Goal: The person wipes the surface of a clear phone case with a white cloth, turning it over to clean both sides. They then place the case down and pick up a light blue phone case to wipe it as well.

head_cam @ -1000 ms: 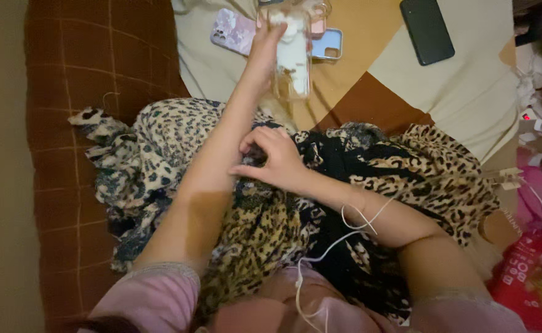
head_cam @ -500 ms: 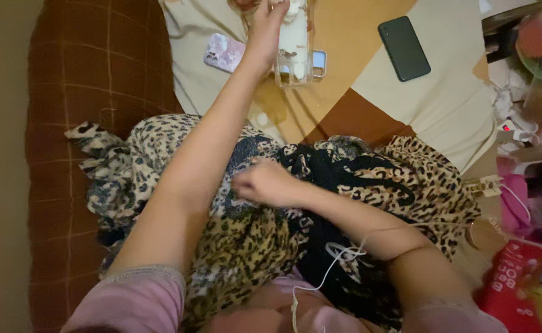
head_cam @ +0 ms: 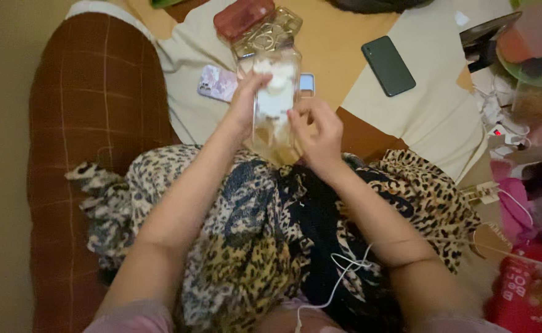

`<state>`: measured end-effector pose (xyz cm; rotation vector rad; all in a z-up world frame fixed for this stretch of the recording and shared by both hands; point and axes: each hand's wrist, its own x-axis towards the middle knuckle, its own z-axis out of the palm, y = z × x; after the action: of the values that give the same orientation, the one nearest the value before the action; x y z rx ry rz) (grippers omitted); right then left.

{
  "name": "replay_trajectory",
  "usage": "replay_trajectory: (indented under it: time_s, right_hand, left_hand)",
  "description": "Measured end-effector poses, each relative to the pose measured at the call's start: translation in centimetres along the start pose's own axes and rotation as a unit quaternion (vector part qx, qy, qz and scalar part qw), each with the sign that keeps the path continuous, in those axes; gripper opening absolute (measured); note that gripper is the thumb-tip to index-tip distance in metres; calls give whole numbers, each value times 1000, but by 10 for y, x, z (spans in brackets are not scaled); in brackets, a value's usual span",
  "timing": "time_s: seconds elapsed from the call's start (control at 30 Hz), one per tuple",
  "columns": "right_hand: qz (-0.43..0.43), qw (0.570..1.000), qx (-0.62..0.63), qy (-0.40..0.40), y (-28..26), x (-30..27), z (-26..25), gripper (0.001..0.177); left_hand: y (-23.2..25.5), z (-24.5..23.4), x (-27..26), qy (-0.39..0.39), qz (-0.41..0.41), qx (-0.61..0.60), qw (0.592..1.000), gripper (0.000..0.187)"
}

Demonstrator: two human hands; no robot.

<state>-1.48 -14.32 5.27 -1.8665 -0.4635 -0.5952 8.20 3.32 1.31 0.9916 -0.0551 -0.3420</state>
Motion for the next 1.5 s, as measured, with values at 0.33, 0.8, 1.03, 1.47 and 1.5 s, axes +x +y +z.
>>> replay_trajectory:
  time_s: [0.33, 0.8, 1.03, 1.47, 1.5]
  right_hand:
    - [-110, 983, -111, -93, 18, 0, 48, 42]
    - [-98, 978, -149, -110, 86, 41, 74, 31]
    - [-116, 964, -121, -207, 65, -2, 79, 27]
    - [52, 982, -95, -153, 80, 43, 62, 24]
    - [93, 983, -81, -133, 81, 43, 62, 26]
  left_hand:
    - [-8, -9, -5, -112, 54, -157, 980, 87]
    - [-50, -49, 31, 21, 9, -152, 988, 66]
    - [-35, -70, 30, 10, 60, -198, 978, 65]
    - [-42, -56, 38, -14, 3, -164, 986, 64]
    - [-44, -57, 38, -18, -3, -175, 984, 64]
